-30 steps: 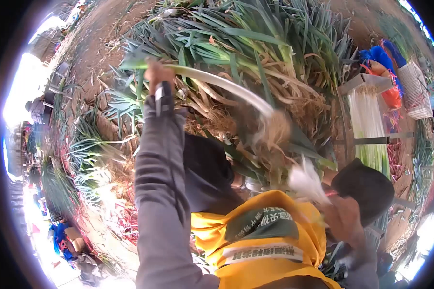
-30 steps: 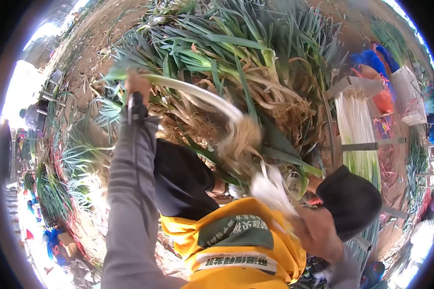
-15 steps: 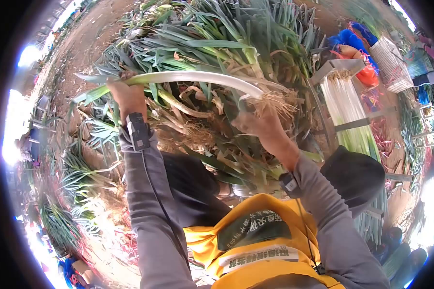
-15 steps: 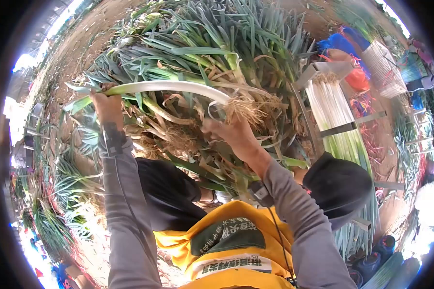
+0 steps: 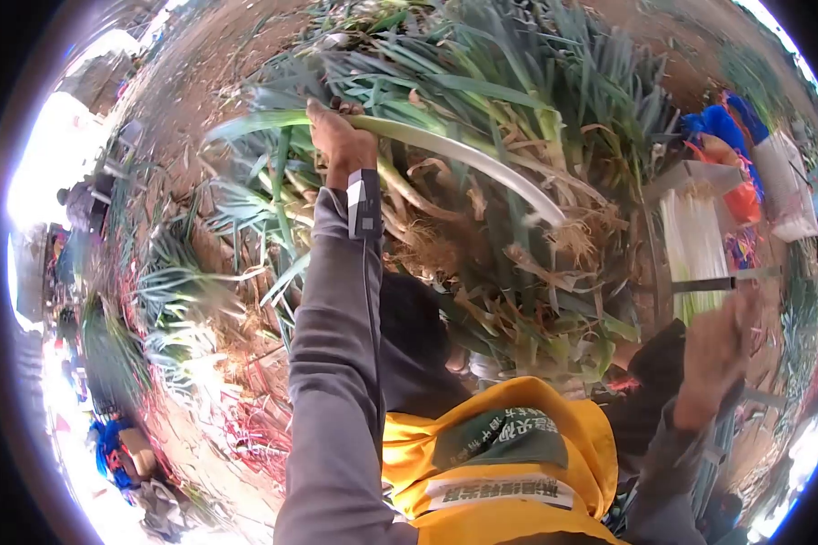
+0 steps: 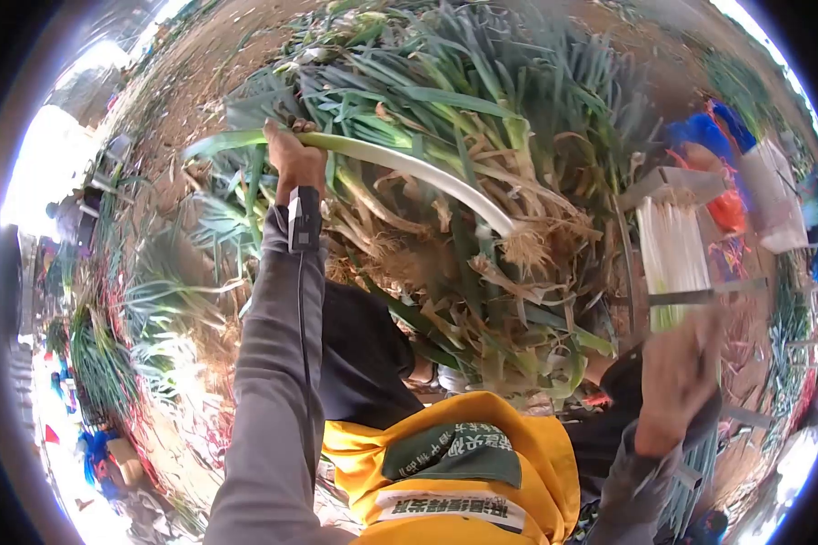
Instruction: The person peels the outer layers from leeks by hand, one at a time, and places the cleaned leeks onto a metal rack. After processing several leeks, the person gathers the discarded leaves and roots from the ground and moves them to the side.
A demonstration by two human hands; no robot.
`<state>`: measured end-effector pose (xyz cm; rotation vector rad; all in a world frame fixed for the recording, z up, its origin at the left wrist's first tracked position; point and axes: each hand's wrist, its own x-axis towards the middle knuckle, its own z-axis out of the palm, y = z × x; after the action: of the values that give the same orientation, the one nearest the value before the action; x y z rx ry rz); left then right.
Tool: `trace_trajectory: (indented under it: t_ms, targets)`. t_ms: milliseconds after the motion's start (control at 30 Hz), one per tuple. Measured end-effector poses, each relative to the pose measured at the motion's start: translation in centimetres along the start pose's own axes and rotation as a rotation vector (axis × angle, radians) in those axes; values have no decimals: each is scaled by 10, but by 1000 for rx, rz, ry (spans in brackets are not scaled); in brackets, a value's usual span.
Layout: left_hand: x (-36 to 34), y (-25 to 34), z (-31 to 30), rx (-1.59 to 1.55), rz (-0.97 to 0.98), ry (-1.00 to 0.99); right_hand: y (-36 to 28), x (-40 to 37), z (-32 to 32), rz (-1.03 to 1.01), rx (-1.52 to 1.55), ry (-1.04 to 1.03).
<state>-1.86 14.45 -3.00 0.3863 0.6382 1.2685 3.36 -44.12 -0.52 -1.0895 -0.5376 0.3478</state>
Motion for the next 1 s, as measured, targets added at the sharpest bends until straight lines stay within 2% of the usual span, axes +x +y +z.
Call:
trace_trajectory:
  t_ms: [33, 67, 133, 167, 200, 267, 300, 367, 400, 433, 500, 567, 600, 667, 700, 733, 800, 833, 933, 1000]
  targets:
    - [-19, 0, 9, -42, -39, -70, 16, 1, -22, -151, -581, -10]
    - [-22, -3, 12, -133, -135, -158, 36, 13, -2, 5, -608, -108]
    - [-48, -3, 24, -195, -192, -328, 75, 36, 36, 312, -701, -325]
    - [-62, -1, 27, -145, -161, -394, 92, 33, 57, 133, -1053, -437]
    - [-72, 3, 25, -159, -236, -537, 101, 31, 75, -49, -1401, -540]
    - [-96, 5, 34, -146, -222, -565, 110, 47, 108, -7, -874, -407]
    - [-99, 4, 32, -156, -262, -649, 112, 55, 121, 3, -880, -397]
    - [-120, 4, 41, -107, -281, -665, 114, 84, 145, 426, -340, -145]
    - [-125, 4, 43, -56, -282, -667, 113, 99, 156, 422, -341, -138]
    - [-127, 2, 41, -12, -274, -707, 111, 110, 167, 149, -499, -188]
    - [-133, 0, 42, 2, -313, -730, 105, 125, 185, -127, -653, -233]
    - [-138, 0, 44, -9, -386, -770, 102, 134, 196, 508, -225, -262]
    - [-140, -1, 43, -10, -394, -766, 109, 133, 202, 515, -227, -257]
    - [-143, -4, 45, 9, -504, -799, 132, 136, 211, 336, 511, -88]
    - [-146, -6, 45, 11, -514, -800, 142, 144, 210, 345, 634, -35]
    - [-150, -9, 45, 80, -509, -802, 144, 151, 213, 341, 634, -22]
    - [-155, -15, 46, 144, -511, -821, 142, 165, 218, 203, 779, 53]
    - [-156, -20, 43, 165, -547, -861, 124, 167, 223, 224, 834, 86]
    - [-162, -31, 38, 186, -598, -935, 107, 178, 210, 190, 633, 8]
    - [-167, -41, 37, 326, -597, -973, 86, 183, 193, 126, 552, 46]
